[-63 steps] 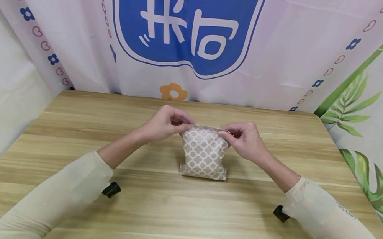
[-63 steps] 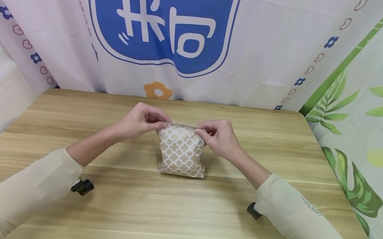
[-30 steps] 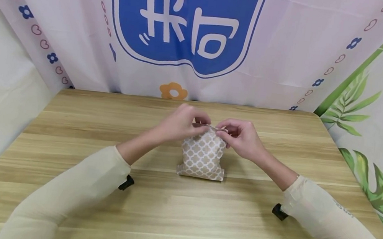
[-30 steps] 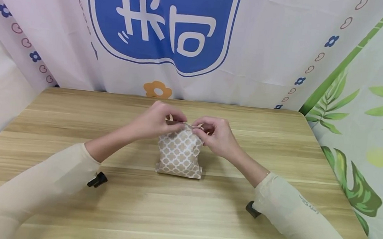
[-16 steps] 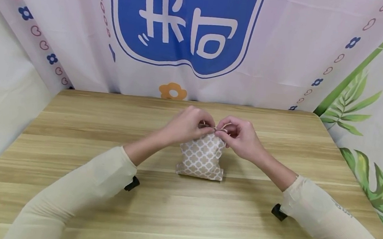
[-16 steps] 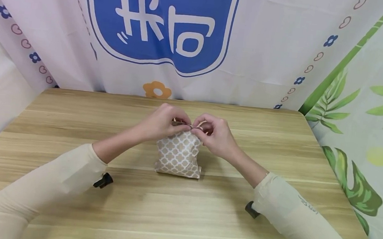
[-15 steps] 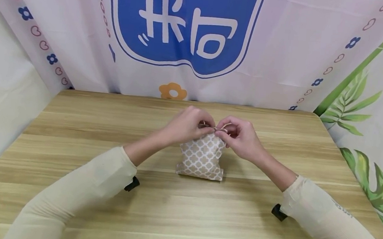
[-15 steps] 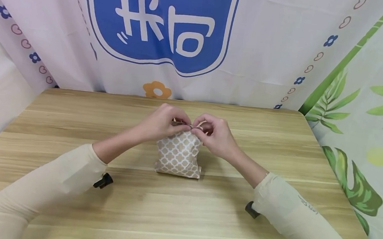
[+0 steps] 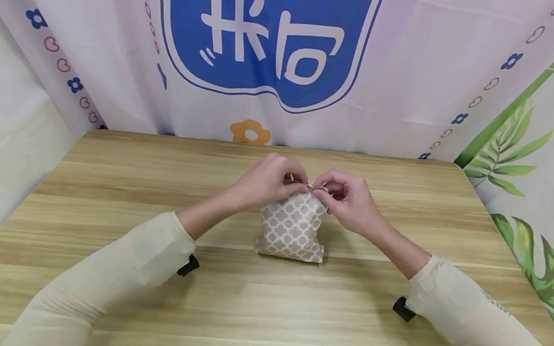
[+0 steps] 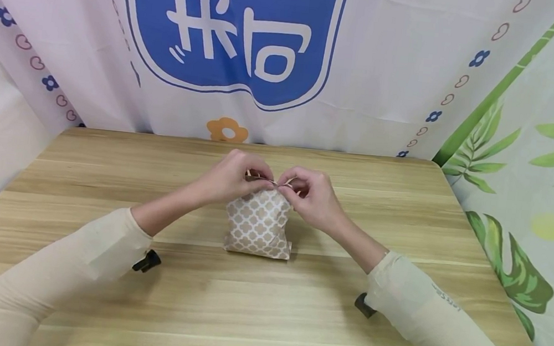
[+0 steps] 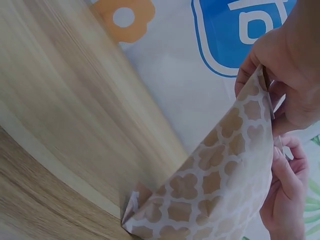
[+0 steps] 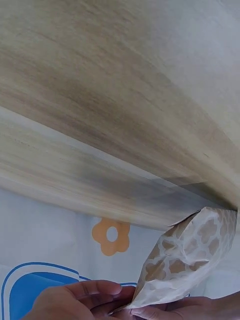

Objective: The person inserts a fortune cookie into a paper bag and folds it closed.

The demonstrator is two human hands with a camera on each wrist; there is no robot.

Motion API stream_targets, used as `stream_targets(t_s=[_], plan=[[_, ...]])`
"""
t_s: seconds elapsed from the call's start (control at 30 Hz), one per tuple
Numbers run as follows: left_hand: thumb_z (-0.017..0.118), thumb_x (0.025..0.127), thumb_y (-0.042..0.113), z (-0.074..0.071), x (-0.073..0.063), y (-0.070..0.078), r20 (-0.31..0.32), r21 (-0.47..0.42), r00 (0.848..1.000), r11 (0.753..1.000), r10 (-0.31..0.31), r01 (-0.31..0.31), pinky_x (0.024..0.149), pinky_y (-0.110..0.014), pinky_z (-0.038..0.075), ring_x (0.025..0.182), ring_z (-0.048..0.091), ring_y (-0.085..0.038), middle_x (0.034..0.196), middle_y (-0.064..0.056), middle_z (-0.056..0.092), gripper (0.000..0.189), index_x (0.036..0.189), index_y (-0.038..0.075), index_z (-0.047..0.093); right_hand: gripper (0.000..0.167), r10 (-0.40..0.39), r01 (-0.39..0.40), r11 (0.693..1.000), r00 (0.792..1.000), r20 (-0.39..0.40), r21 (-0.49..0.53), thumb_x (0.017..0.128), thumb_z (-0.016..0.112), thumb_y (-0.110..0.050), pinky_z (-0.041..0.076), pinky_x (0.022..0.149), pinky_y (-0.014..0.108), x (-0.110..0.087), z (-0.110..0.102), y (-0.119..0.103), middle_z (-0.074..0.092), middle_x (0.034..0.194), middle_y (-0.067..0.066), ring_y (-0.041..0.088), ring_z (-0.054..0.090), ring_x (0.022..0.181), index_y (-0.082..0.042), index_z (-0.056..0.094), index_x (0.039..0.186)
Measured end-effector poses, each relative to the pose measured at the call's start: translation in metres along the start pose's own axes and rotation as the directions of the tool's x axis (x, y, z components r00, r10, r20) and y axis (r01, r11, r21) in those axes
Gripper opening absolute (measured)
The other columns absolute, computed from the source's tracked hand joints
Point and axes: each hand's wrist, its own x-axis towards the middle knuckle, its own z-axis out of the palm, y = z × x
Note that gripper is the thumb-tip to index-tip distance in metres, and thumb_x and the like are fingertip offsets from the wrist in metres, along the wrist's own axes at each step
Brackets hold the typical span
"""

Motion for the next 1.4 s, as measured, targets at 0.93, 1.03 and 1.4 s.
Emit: stream_targets(t_s=[0.93, 1.03, 1.4], plan=[[0.073, 0.093, -0.002, -0.006, -0.007, -0.019, 0.007, -0.241, 0.997, 0.968, 0.078, -0.074, 0.068, -0.026, 0.054, 0.075, 0.062, -0.011, 0.094, -0.008, 0.078, 0.01, 0.1, -0.001, 0.08, 0.005, -0.064, 0.064, 0.998, 0.998, -0.009, 0.021, 0.093, 0.068, 0.01, 0.042, 0.043, 0.02, 0.0, 0.001, -0.001, 0.071, 0.076, 0.015, 0.008, 0.051, 0.051, 0.009, 0.071, 0.098], [0.073, 0.093, -0.001, -0.008, -0.009, -0.02, 0.015, -0.258, 0.999, 0.965, 0.049, -0.043, 0.068, -0.025, 0.054, 0.075, 0.062, -0.011, 0.092, -0.007, 0.078, 0.009, 0.1, -0.001, 0.079, 0.006, -0.061, 0.061, 0.998, 0.998, -0.013, 0.021, 0.093, 0.068, 0.011, 0.042, 0.043, 0.02, 0.0, 0.001, -0.001, 0.071, 0.076, 0.015, 0.008, 0.051, 0.051, 0.008, 0.071, 0.097], [0.076, 0.091, -0.001, -0.01, -0.017, -0.025, -0.007, -0.266, 0.999, 0.963, -0.044, 0.041, 0.07, -0.026, 0.054, 0.075, 0.064, -0.016, 0.083, -0.007, 0.074, 0.004, 0.094, -0.003, 0.078, 0.006, -0.058, 0.06, 0.997, 0.998, -0.025, 0.042, 0.092, 0.068, 0.013, 0.042, 0.042, 0.019, -0.001, 0.002, 0.001, 0.072, 0.077, 0.018, 0.007, 0.051, 0.05, 0.009, 0.071, 0.096]])
